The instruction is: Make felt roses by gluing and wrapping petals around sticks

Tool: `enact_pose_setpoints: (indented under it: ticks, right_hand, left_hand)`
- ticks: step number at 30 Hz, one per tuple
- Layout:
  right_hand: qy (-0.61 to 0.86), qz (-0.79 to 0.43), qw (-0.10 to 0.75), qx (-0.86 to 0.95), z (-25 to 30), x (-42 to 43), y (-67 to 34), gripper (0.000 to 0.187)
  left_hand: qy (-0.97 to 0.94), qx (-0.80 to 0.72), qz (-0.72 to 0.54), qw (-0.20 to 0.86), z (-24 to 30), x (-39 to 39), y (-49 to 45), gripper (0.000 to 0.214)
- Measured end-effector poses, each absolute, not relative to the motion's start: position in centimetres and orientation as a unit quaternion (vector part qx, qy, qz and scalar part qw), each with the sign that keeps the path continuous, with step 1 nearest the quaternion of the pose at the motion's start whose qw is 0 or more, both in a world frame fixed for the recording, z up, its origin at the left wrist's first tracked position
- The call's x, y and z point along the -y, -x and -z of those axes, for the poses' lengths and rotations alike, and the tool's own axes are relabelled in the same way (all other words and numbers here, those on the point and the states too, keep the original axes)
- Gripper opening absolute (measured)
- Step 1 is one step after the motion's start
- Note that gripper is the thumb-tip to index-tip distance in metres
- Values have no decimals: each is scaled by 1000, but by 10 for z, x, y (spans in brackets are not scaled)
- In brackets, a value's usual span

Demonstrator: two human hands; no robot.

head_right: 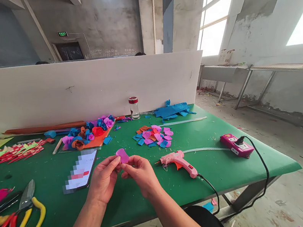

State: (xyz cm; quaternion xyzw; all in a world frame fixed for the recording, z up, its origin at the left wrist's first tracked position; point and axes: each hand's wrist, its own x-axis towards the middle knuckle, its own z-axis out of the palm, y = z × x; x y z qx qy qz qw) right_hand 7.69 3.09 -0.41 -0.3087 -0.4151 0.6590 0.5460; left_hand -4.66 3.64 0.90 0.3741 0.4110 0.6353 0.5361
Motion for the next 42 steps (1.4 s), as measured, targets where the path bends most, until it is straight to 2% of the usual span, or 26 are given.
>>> enact_pose_setpoints:
  ticks: [7, 26, 35, 42]
  right_hand:
    - [307, -679, 545, 385, 5, -31, -75, 36]
    - [294, -683, 564, 361, 5, -30, -70, 30]
    - [262, -700, 599, 286, 5, -33, -69, 36]
    - [247, -709, 601, 274, 4, -32, -69, 38]
  left_hand:
    - [-371, -418, -641, 525, -8, -37, 46, 25]
    - [-347, -414, -641, 546, -6, -35, 43, 25]
    - [-360, -383, -609, 594, -3, -37, 47, 27]
    - [-377, -407, -608, 569, 1, -39, 47, 27]
